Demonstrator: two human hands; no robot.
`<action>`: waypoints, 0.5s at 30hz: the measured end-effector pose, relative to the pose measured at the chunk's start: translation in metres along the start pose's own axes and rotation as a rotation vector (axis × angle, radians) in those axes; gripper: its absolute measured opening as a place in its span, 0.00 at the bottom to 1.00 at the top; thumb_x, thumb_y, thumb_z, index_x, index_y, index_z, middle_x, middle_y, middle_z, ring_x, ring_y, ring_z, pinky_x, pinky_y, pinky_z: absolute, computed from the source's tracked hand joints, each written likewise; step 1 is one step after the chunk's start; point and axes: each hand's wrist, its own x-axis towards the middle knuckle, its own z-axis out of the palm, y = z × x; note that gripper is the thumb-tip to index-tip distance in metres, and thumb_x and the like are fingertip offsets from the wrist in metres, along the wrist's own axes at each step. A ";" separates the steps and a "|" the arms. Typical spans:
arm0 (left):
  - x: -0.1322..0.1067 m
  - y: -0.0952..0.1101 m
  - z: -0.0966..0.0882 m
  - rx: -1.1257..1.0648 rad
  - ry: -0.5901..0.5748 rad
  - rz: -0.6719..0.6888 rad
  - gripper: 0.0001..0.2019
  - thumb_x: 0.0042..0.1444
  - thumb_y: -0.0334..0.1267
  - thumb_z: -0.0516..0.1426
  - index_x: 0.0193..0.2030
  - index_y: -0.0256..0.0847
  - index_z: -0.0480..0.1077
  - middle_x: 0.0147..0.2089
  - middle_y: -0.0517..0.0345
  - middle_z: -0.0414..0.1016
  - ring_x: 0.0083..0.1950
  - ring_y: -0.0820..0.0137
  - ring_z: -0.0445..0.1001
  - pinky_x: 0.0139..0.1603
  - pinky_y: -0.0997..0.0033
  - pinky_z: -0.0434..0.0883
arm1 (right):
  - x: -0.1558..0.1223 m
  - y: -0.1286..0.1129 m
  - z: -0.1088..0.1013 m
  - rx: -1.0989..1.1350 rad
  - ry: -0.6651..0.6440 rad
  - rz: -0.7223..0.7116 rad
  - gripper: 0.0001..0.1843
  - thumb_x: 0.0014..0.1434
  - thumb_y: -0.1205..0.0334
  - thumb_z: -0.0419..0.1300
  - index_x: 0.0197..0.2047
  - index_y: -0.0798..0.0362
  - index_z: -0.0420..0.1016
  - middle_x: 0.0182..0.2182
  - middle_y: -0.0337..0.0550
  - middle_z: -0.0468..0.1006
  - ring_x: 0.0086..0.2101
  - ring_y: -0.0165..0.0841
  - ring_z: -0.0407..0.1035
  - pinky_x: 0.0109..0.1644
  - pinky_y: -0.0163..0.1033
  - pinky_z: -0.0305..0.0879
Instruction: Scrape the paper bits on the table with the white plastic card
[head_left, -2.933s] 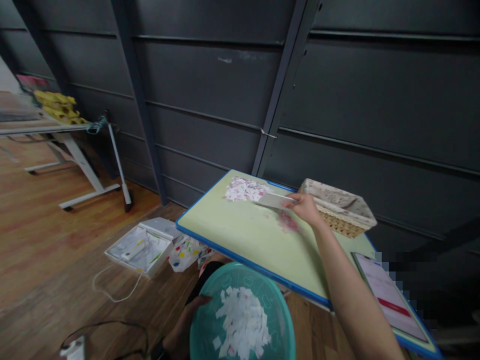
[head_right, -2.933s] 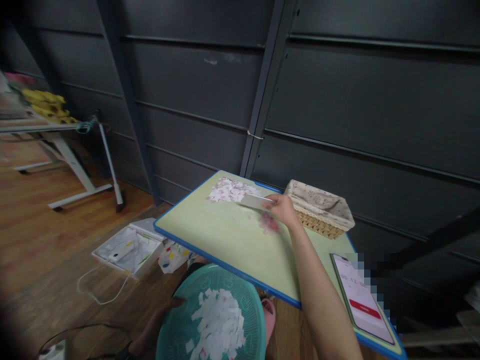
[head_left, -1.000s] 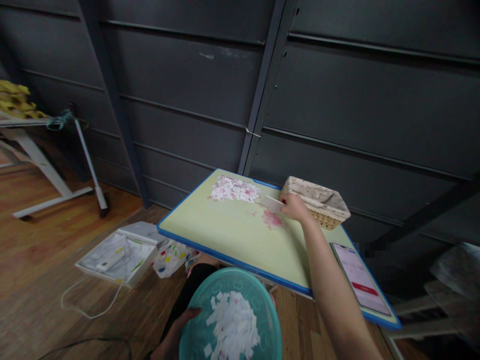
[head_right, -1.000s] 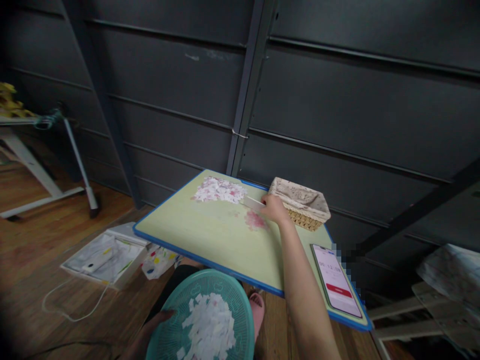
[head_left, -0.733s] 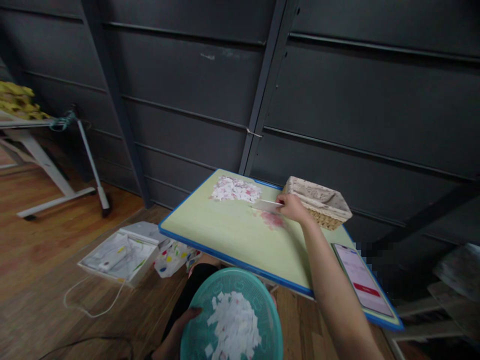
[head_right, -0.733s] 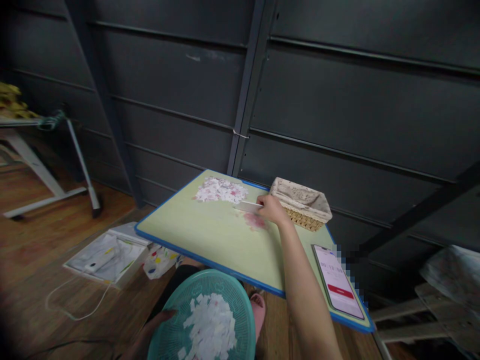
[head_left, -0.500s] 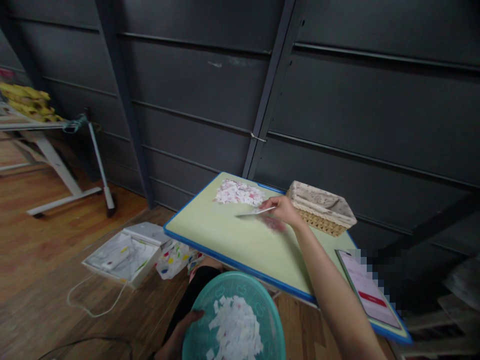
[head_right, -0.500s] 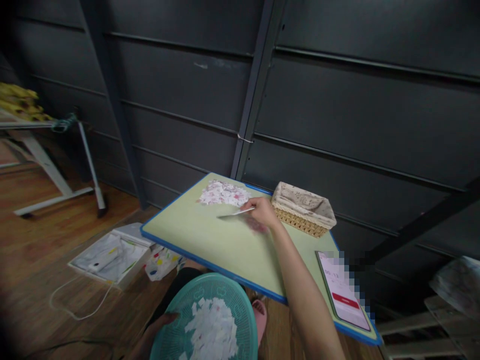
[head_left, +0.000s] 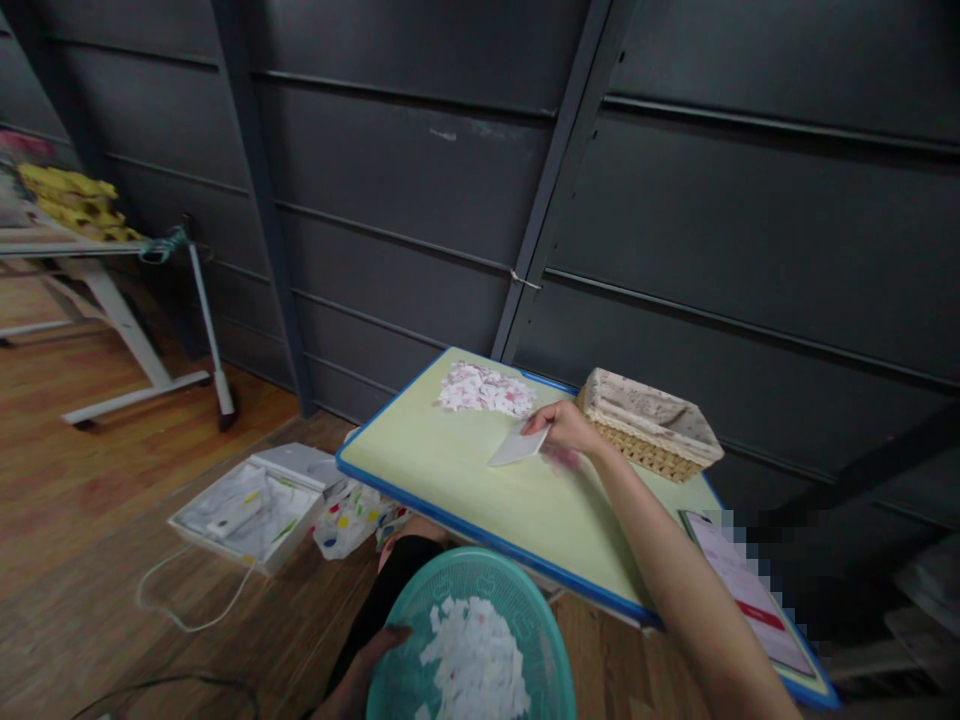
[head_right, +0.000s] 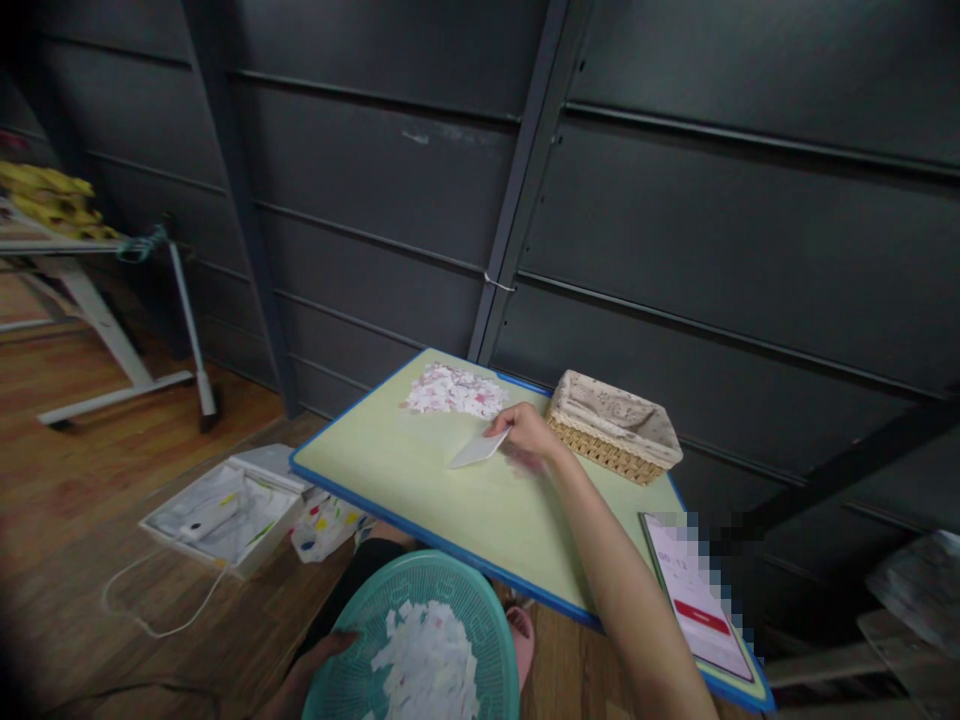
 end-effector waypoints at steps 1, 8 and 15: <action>0.002 -0.001 -0.002 -0.002 -0.013 0.002 0.29 0.47 0.40 0.62 0.55 0.26 0.65 0.39 0.43 0.83 0.41 0.51 0.80 0.49 0.55 0.71 | -0.004 0.003 -0.006 0.010 -0.003 0.005 0.05 0.38 0.64 0.59 0.19 0.55 0.75 0.25 0.45 0.80 0.31 0.36 0.74 0.37 0.39 0.68; 0.005 -0.002 -0.003 -0.019 -0.019 -0.013 0.32 0.45 0.42 0.62 0.55 0.23 0.65 0.37 0.41 0.83 0.47 0.50 0.78 0.51 0.55 0.71 | -0.022 0.005 -0.035 0.012 0.074 0.006 0.08 0.37 0.59 0.63 0.19 0.55 0.75 0.25 0.46 0.79 0.32 0.38 0.73 0.38 0.41 0.68; -0.005 0.003 0.008 -0.016 -0.006 0.020 0.31 0.39 0.42 0.65 0.53 0.35 0.70 0.42 0.42 0.82 0.50 0.44 0.75 0.51 0.51 0.70 | -0.006 -0.030 -0.025 -0.214 0.505 0.004 0.21 0.46 0.54 0.60 0.41 0.56 0.76 0.34 0.45 0.79 0.32 0.36 0.70 0.35 0.37 0.64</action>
